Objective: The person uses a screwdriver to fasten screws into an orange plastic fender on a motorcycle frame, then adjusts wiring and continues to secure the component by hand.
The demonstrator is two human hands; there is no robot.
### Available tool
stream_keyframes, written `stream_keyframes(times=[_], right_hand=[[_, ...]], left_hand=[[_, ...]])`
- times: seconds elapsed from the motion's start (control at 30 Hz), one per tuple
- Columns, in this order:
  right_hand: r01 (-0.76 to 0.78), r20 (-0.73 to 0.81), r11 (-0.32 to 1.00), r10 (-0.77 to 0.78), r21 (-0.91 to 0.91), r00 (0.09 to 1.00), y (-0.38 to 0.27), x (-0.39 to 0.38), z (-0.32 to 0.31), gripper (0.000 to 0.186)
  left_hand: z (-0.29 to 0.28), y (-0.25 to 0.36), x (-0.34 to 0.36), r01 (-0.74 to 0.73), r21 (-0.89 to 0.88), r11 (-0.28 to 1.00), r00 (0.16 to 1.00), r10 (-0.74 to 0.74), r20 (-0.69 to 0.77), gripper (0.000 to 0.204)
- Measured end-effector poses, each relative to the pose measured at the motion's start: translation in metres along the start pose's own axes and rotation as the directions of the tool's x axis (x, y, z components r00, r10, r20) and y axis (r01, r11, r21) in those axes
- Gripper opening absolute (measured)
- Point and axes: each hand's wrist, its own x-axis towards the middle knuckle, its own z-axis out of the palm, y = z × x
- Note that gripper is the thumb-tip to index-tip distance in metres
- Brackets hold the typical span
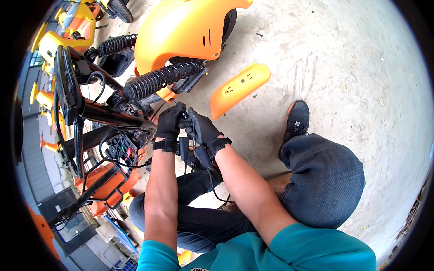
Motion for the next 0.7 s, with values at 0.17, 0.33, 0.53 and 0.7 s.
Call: stream_keyframes(times=[0.17, 0.33, 0.53, 0.7], right_hand=[[0.167, 0.046, 0.986, -0.166, -0.028, 0.985, 0.006, 0.011, -0.004, 0.022], [0.275, -0.025, 0.96, -0.276, -0.049, 0.961, 0.014, 0.012, 0.001, 0.018], [-0.027, 0.077, 0.978, 0.012, 0.206, 0.997, 0.002, 0.014, -0.007, 0.019], [0.104, 0.129, 0.985, -0.122, 0.137, 0.984, 0.011, 0.02, -0.007, 0.019]], left_hand=[[-0.001, 0.001, 0.002, -0.028, -0.019, 0.999, 0.995, 0.03, 0.097, 0.025], [-0.003, -0.004, 0.009, -0.012, 0.04, 0.999, 1.0, 0.012, -0.001, 0.024], [0.006, 0.008, 0.0, 0.024, 0.076, 0.997, 1.0, -0.023, -0.006, 0.025], [0.0, 0.0, 0.004, -0.004, -0.092, 0.996, 0.997, 0.011, 0.076, 0.022]])
